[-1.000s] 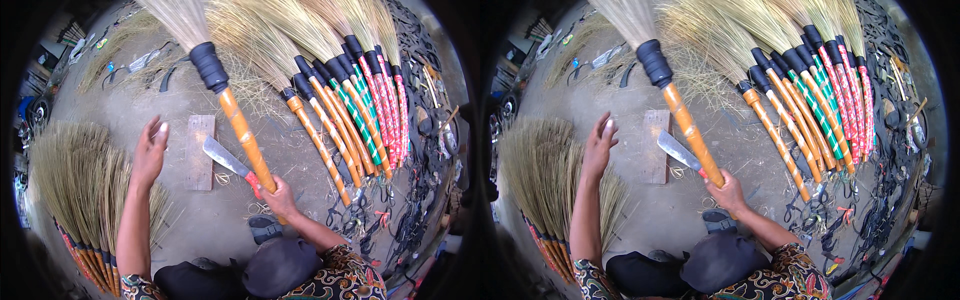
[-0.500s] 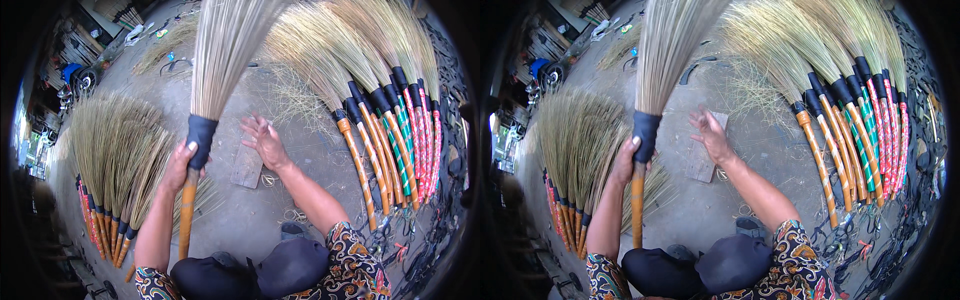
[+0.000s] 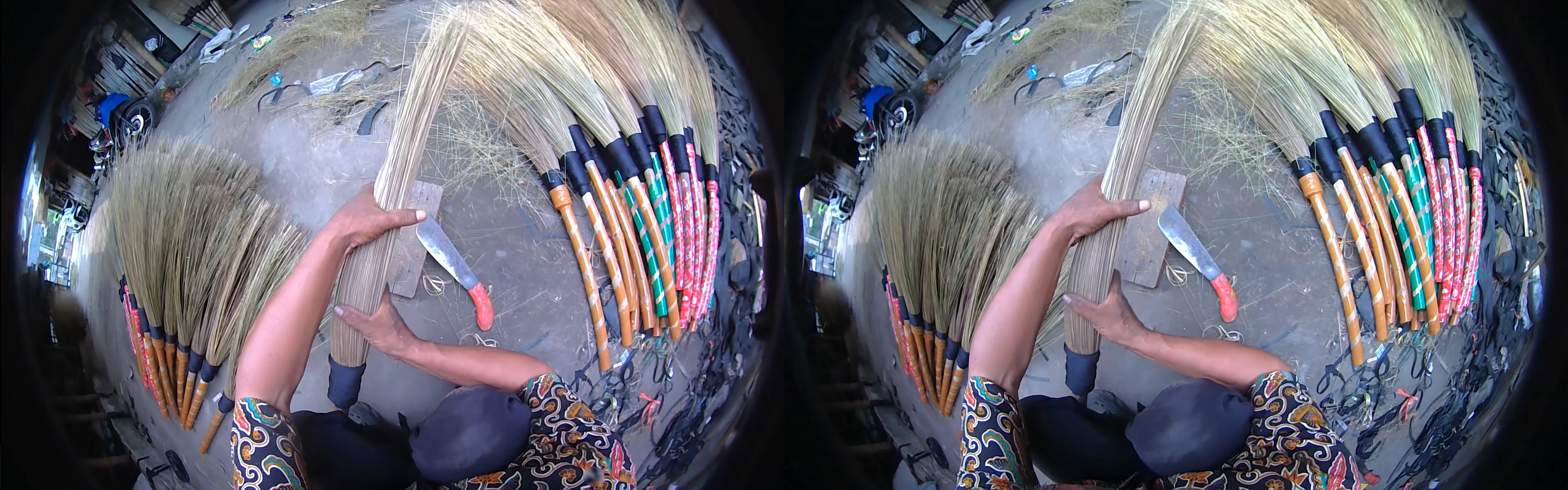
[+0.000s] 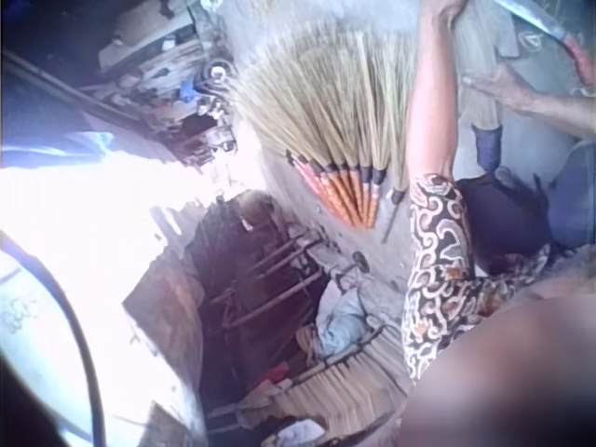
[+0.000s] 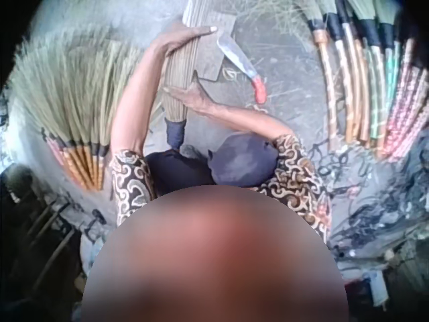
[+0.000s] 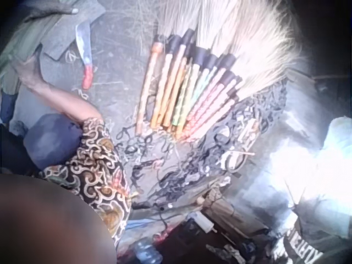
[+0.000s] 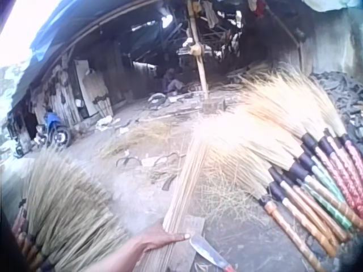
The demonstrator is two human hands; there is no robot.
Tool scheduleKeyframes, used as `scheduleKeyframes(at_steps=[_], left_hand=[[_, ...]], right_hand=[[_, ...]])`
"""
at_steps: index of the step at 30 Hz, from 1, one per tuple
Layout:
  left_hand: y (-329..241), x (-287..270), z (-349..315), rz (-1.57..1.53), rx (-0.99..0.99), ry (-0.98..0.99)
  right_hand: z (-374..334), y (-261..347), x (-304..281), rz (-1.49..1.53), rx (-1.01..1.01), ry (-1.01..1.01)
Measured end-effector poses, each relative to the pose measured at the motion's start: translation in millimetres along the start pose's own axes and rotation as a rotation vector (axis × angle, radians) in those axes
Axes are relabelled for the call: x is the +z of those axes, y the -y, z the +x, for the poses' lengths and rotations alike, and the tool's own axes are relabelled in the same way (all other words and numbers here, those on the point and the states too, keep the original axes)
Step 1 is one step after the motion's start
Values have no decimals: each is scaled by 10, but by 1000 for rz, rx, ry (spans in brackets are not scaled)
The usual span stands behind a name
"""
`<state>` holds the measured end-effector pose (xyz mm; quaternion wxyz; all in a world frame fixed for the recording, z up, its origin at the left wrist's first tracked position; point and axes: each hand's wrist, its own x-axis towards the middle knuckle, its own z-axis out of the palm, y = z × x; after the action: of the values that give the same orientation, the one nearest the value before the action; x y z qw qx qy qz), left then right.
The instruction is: The person sits on the floor and trims the bristles of handmade brooms using a large knife and a wooden block. They repeatedly align the broom heads, cut the bristles to an even length, and place the finished brooms aside.
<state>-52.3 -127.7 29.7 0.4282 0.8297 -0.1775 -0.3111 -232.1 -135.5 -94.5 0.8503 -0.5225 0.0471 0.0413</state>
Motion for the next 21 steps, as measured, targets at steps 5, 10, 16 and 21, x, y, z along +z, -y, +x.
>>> scheduleKeyframes(at_steps=[5,10,16,21], left_hand=[[45,17,-8,249,-239,-22],[543,368,-598,482,-327,255],[994,691,-849,657,-177,118],[1373,817,-674,601,-209,22]], right_hand=[[126,207,-247,-140,41,263],[1091,958,-1216,359,136,-324],[721,365,-1034,499,323,-301],[255,-91,-1299,-465,7,-84]])
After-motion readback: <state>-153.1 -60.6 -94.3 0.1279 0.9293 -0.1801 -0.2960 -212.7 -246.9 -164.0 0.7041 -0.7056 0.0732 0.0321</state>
